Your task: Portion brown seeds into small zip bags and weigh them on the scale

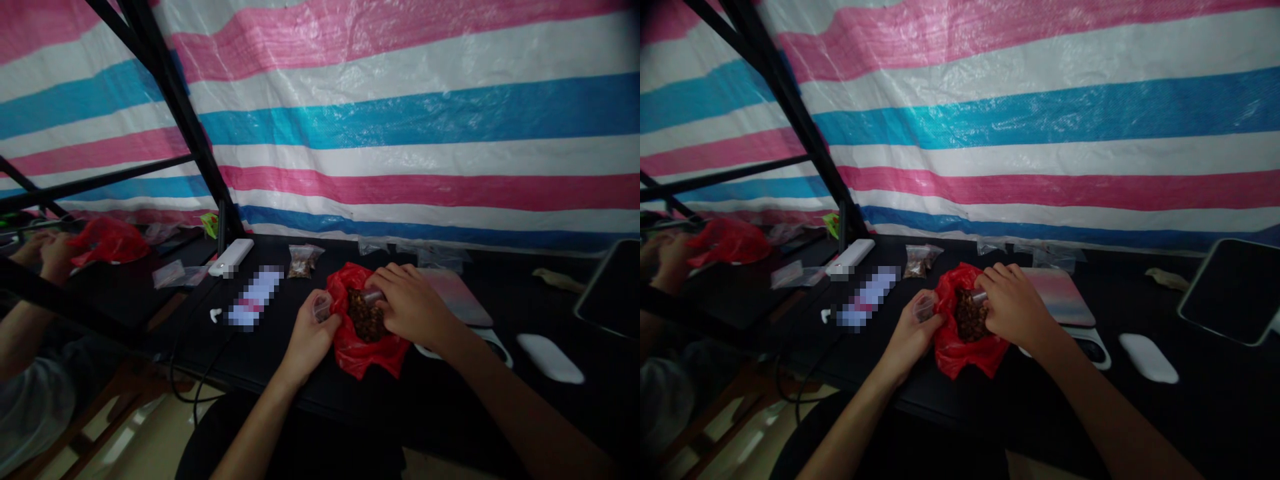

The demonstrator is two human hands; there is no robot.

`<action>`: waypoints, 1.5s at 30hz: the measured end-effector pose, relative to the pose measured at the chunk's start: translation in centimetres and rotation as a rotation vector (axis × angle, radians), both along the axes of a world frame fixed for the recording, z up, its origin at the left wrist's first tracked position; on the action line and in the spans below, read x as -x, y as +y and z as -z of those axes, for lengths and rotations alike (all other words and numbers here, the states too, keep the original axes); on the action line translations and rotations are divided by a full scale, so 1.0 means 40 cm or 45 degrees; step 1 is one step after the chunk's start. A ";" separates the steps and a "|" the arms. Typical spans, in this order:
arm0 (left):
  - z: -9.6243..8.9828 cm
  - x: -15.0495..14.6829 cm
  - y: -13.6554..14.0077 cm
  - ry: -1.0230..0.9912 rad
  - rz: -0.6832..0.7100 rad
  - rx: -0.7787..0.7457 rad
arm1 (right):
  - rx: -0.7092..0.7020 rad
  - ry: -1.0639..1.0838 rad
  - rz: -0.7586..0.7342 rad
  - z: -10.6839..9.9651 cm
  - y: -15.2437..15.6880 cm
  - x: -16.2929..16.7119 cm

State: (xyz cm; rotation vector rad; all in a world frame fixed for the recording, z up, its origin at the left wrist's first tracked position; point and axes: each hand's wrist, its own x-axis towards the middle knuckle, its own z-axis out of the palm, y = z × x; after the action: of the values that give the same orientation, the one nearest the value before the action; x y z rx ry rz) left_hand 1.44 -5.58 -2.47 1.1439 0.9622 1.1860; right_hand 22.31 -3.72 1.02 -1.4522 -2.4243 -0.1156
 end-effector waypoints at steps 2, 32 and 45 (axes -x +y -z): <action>-0.004 -0.001 -0.003 -0.008 0.015 0.004 | 0.047 0.039 -0.013 0.003 -0.001 0.002; -0.017 -0.013 0.030 -0.090 0.068 0.002 | 0.153 0.394 0.152 0.056 0.015 0.035; 0.014 -0.001 0.032 0.717 -0.255 -0.545 | 0.034 0.929 -0.121 0.009 0.010 0.018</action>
State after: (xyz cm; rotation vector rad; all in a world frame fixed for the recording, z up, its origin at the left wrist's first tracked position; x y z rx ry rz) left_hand 1.48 -4.30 -3.04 1.8196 1.3038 1.2944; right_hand 21.59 -3.31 0.67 -1.1170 -1.8810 0.4008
